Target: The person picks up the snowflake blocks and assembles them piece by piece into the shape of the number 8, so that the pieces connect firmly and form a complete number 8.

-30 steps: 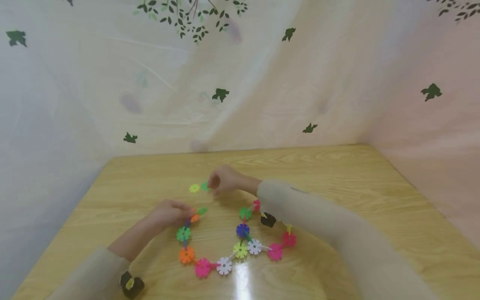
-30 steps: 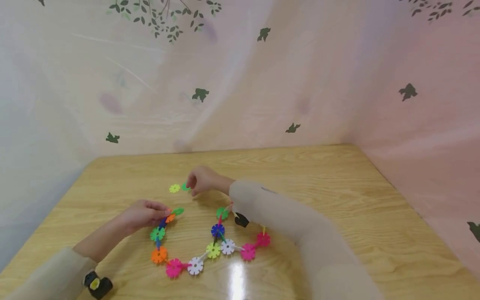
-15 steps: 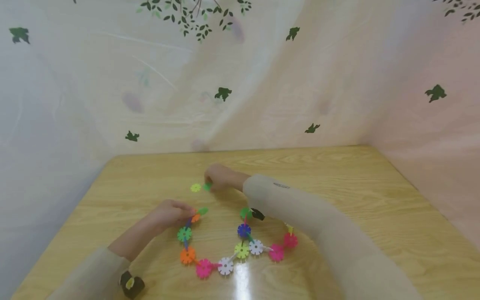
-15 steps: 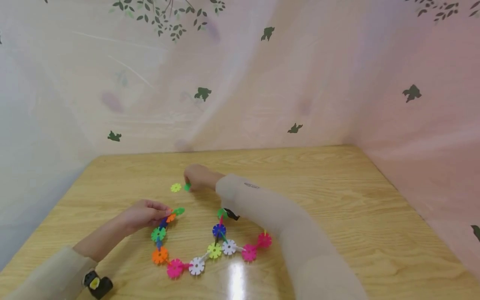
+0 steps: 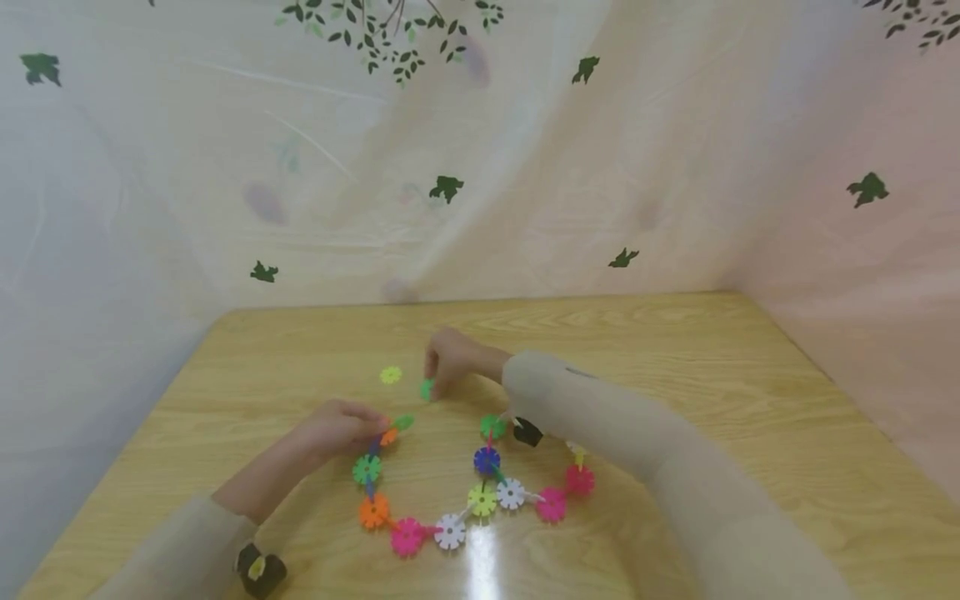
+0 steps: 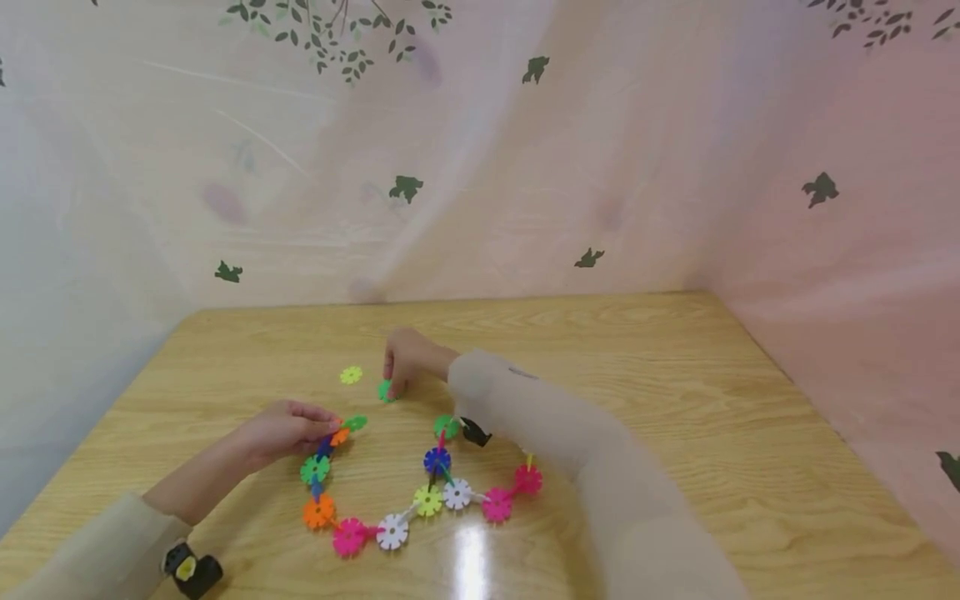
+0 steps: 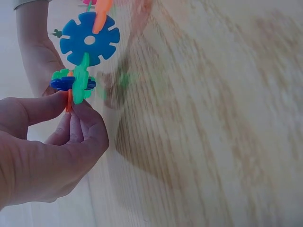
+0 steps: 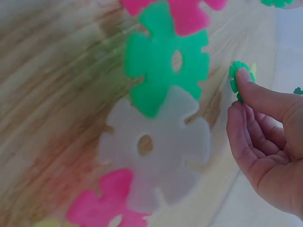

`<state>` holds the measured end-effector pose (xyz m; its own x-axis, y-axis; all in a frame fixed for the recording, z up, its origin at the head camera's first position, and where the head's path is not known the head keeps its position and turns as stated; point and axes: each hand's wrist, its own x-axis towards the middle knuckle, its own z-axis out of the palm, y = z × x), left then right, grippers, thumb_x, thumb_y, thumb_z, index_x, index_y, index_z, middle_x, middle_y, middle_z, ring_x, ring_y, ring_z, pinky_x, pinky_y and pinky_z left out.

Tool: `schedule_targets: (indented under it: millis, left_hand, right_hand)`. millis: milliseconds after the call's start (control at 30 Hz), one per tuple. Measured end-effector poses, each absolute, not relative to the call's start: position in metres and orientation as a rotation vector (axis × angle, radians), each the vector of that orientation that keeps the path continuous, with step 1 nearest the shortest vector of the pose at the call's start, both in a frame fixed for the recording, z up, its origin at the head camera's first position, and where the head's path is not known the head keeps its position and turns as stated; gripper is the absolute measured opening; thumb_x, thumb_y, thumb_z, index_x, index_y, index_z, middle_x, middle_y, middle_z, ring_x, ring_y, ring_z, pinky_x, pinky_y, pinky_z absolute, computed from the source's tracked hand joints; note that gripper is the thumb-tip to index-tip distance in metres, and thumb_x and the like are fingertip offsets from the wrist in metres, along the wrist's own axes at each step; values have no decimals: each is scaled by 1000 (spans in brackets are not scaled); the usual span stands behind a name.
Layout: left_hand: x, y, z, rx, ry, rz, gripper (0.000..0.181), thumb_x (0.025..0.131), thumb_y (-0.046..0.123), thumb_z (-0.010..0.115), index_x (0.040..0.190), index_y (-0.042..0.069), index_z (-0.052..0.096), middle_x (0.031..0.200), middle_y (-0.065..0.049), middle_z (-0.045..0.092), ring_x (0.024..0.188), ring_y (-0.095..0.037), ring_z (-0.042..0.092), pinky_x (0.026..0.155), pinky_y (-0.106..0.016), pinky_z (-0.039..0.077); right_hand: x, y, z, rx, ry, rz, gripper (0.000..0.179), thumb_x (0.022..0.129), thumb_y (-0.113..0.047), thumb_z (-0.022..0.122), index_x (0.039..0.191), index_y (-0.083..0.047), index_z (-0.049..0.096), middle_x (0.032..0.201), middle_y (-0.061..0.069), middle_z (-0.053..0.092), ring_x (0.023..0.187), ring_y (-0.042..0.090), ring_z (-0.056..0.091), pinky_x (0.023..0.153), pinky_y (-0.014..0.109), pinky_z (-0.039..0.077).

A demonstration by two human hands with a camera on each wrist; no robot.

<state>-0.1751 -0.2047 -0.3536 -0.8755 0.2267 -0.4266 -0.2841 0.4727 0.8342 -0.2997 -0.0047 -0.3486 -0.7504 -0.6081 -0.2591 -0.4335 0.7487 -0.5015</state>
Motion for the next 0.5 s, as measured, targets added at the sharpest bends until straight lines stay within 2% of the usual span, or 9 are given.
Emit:
schedule_targets:
  millis: [133, 367, 500]
  left_hand:
    - [-173, -204, -352, -41, 2253, 1379, 32, 92, 13, 62, 114, -10, 63, 110, -19, 70, 101, -24, 69, 93, -41, 56]
    - [-172, -203, -351, -33, 2260, 1366, 33, 93, 14, 61, 115, -11, 62, 114, -21, 69, 108, -32, 66, 96, -44, 54]
    - [-173, -203, -351, -31, 2260, 1374, 34, 93, 13, 60, 116, -12, 61, 114, -22, 68, 106, -28, 67, 96, -43, 54]
  right_hand:
    - [-298, 3, -352, -696, 2462, -725, 22, 67, -8, 85, 85, -3, 73, 84, 11, 74, 60, 9, 62, 59, 19, 57]
    - [-287, 11, -352, -556, 2355, -861, 16, 72, -2, 81, 85, -1, 72, 82, 12, 73, 58, 11, 64, 63, 26, 60]
    - [-279, 13, -352, -490, 2300, -954, 16, 72, 1, 79, 86, 1, 72, 82, 15, 74, 57, 12, 65, 62, 27, 61]
